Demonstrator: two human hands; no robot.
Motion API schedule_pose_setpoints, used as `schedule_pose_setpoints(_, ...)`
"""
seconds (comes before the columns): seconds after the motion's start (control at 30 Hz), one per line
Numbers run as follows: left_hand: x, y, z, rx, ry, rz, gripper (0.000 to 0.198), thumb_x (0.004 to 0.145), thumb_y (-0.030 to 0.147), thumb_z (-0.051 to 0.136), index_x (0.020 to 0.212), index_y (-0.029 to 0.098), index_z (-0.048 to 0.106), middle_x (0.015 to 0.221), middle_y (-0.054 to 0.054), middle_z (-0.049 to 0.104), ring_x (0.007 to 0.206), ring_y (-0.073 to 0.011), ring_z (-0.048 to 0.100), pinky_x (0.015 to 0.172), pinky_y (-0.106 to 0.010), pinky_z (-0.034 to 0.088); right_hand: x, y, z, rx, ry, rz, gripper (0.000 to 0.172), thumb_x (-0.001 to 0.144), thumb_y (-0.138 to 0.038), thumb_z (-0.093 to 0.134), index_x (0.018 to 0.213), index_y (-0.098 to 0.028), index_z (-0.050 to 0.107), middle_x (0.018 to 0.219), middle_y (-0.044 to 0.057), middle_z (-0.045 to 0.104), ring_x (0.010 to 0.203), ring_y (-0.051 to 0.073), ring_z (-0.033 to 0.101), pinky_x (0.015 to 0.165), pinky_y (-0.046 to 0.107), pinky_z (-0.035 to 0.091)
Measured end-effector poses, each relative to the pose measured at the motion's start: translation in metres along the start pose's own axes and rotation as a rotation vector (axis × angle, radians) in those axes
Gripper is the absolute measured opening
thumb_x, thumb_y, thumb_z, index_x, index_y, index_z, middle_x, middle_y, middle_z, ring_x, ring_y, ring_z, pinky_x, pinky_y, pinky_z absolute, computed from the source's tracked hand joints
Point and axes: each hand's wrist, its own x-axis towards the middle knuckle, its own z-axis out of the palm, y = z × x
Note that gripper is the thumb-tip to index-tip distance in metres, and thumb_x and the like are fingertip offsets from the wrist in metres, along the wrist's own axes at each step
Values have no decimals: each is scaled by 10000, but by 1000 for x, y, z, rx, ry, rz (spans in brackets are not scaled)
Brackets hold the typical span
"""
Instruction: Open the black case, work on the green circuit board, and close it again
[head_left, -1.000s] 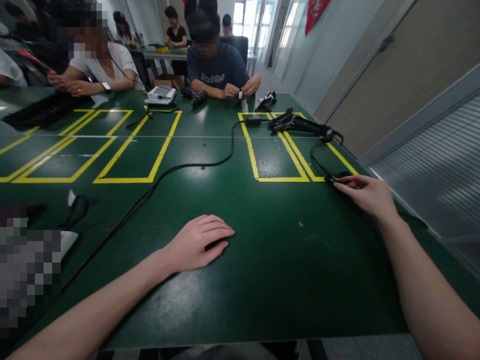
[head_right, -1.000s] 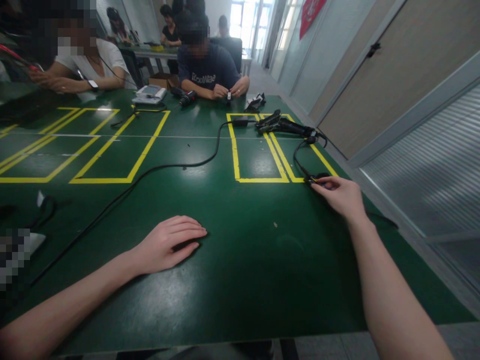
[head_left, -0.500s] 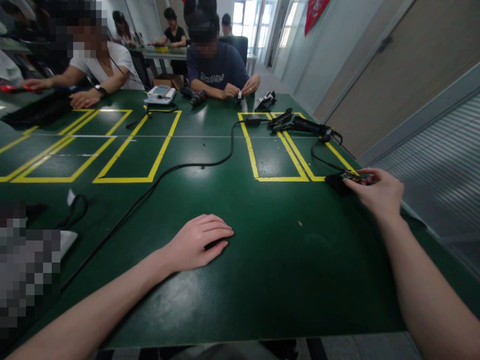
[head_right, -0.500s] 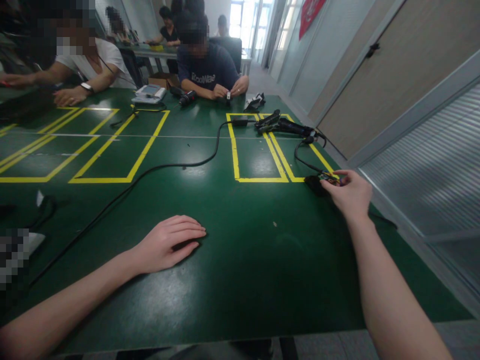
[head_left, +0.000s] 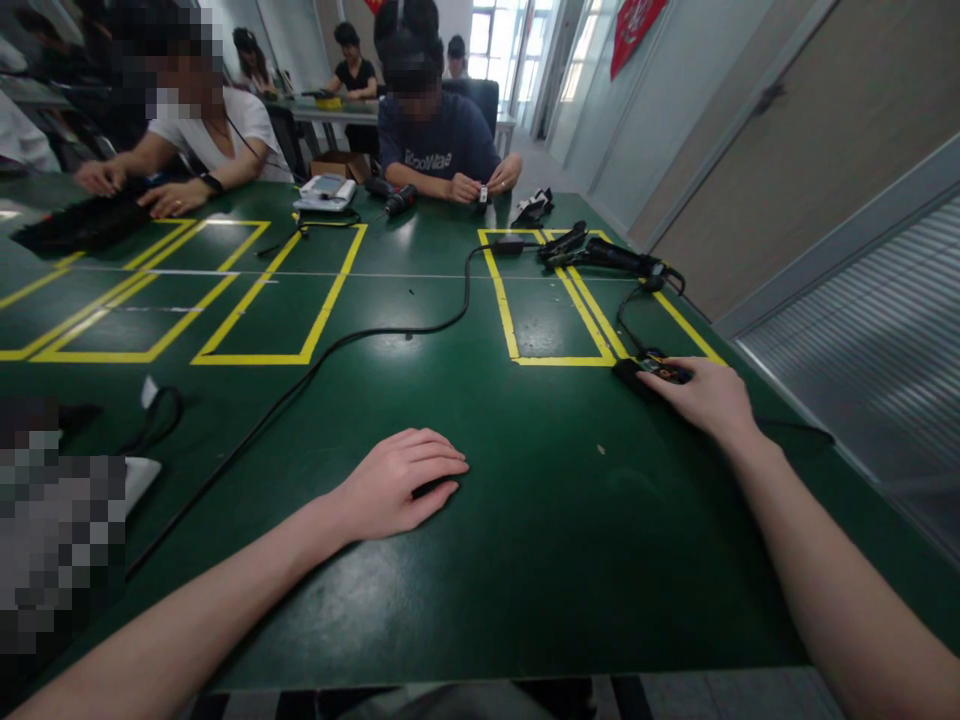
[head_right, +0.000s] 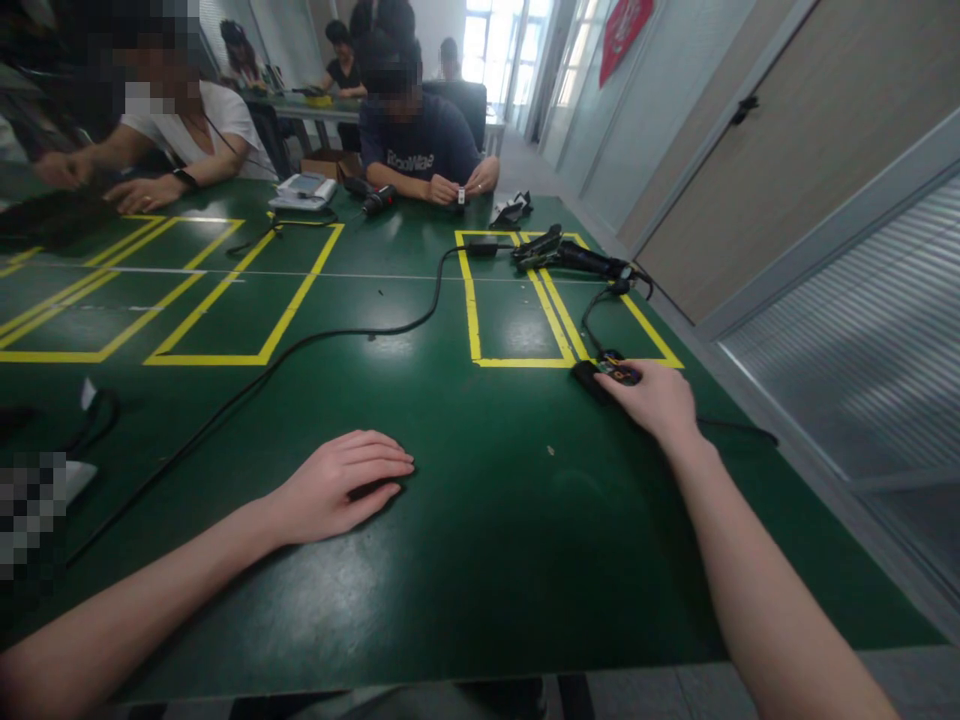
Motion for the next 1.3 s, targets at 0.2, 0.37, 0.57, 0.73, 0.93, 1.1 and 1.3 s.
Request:
schedule_pose_setpoints(0.2,2,1,0,5,26,7,229,1039,222,565,1201,182,722,1142,-87,787,1078,-217,728,931,-371,608,-47,-90,16,201,-148,-427,266,883,-479,704,1023,-266,784,1041,78,783,944,311,744,807,416,583)
schedule_pose_setpoints(0.37,3,5,-3,28,160,26,177,1015,248,616,1146,174,709,1030,-90,774,954,-210,720,858,-362,597,-109,-158,17,398,-318,-913,250,915,-384,738,1101,-218,739,1008,53,758,850,204,748,701,285,558)
schedule_pose_setpoints(0.57,2,8,-4,7,139,60,287,949,431,698,1037,157,697,924,-83,722,819,-211,655,726,-347,546,-136,-174,19,471,-289,-1118,365,938,-392,718,1225,-170,680,1021,63,741,765,168,727,594,266,514)
schedule_pose_setpoints(0.73,0,6,-4,30,50,17,362,920,459,731,1107,152,691,951,-84,731,879,-232,647,753,-355,545,-133,-169,14,591,-148,-1110,341,984,-400,657,1233,-167,644,1002,73,768,778,168,743,614,259,536)
schedule_pose_setpoints(0.93,0,7,-4,109,-27,-35,377,893,484,743,1088,162,718,1102,-109,740,1009,-283,636,859,-428,559,-136,-174,13,625,-60,-1139,233,1032,-366,604,1157,-177,657,987,72,805,794,160,775,635,243,564)
schedule_pose_setpoints(1.1,1,8,-2,138,-43,-58,504,897,513,735,1246,151,694,1219,-138,735,1116,-319,624,935,-476,570,-137,-175,18,583,-72,-1133,234,1046,-386,604,1134,-186,688,1038,79,821,856,176,795,689,253,600)
schedule_pose_setpoints(1.3,1,7,1,143,-19,-71,598,884,496,752,1342,124,651,1285,-158,728,1157,-336,609,958,-508,590,-135,-175,21,564,-66,-1118,240,1037,-386,612,1133,-180,689,1080,90,810,915,191,794,707,259,614)
